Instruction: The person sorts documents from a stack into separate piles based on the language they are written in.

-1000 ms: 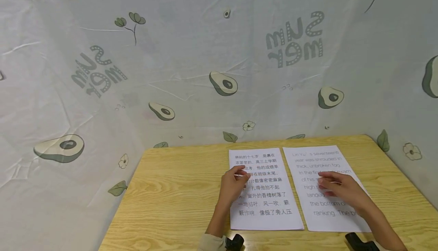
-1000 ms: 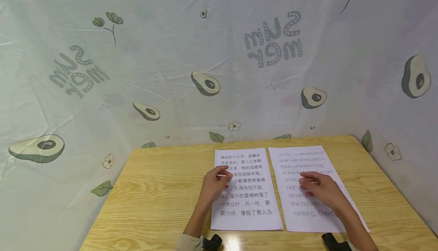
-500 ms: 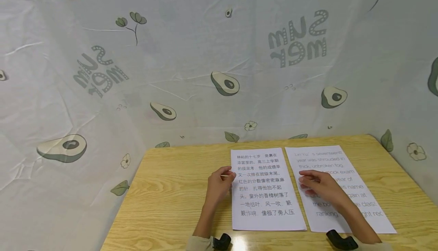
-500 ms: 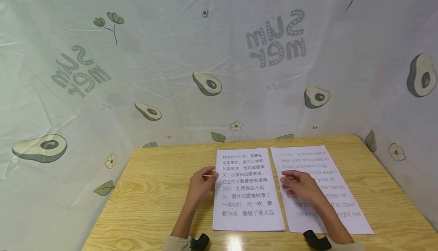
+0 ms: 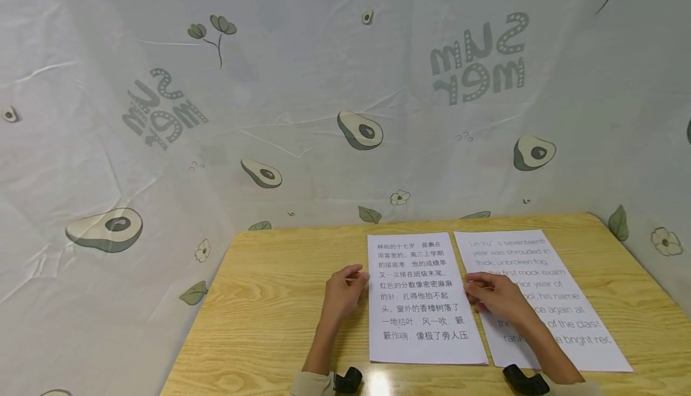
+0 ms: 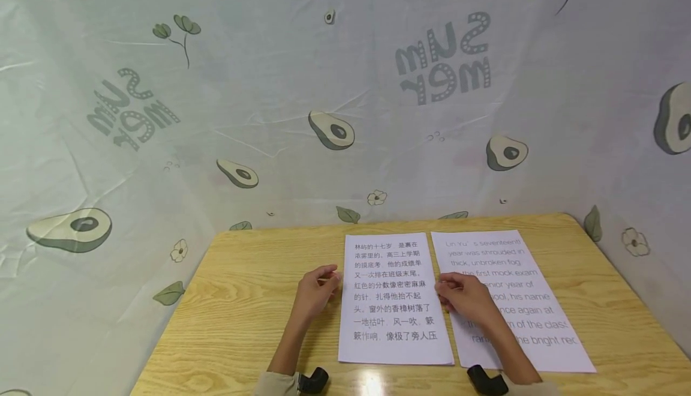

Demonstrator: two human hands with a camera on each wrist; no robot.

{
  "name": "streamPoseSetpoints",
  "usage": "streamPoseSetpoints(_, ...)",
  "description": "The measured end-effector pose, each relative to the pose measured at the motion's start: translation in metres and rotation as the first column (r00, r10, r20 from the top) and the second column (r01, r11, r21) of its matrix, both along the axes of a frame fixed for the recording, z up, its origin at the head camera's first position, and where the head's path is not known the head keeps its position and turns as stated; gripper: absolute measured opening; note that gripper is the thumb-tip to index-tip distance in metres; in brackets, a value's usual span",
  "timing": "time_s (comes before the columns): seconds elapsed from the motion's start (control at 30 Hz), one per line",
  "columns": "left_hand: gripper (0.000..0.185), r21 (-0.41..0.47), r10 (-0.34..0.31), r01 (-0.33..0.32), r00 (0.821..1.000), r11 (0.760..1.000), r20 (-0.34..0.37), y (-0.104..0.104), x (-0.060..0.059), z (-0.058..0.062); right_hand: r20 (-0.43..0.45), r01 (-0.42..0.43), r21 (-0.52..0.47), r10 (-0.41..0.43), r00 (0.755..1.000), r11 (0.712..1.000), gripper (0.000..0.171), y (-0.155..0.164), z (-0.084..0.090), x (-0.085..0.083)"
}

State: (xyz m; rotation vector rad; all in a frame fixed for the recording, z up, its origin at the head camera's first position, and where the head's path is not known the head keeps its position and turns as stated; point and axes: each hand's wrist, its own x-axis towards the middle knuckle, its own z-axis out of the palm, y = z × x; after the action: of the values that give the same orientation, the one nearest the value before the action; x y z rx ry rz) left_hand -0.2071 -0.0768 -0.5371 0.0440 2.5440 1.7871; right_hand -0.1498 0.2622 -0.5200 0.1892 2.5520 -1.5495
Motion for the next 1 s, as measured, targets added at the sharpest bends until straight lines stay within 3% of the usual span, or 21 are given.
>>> streamPoseSetpoints(0.43, 0.036, 0.026, -0.042, 0.042, 0.999, 0.999, 0.019, 0.005, -0.002, -0.01, -0.016, -0.012, 0.046, 0.013, 1.0, 0.999, 0.048, -0.005, -0.003, 0.0)
streamPoseSetpoints(0.77, 0.031, -0.082, -0.024, 0.022, 1.0, 0.996, -0.014, 0.011, 0.003, -0.01, -0.028, -0.024, 0.119, 0.027, 0.999, 0.993, 0.047, -0.007, 0.0, -0.001)
streamPoseSetpoints(1.0, 0.029, -0.105, -0.017, 0.013, 0.999, 0.994, -0.043, 0.012, 0.003, -0.01, -0.044, -0.03, 0.154, 0.037, 0.998, 0.988, 0.046, -0.006, -0.001, -0.001)
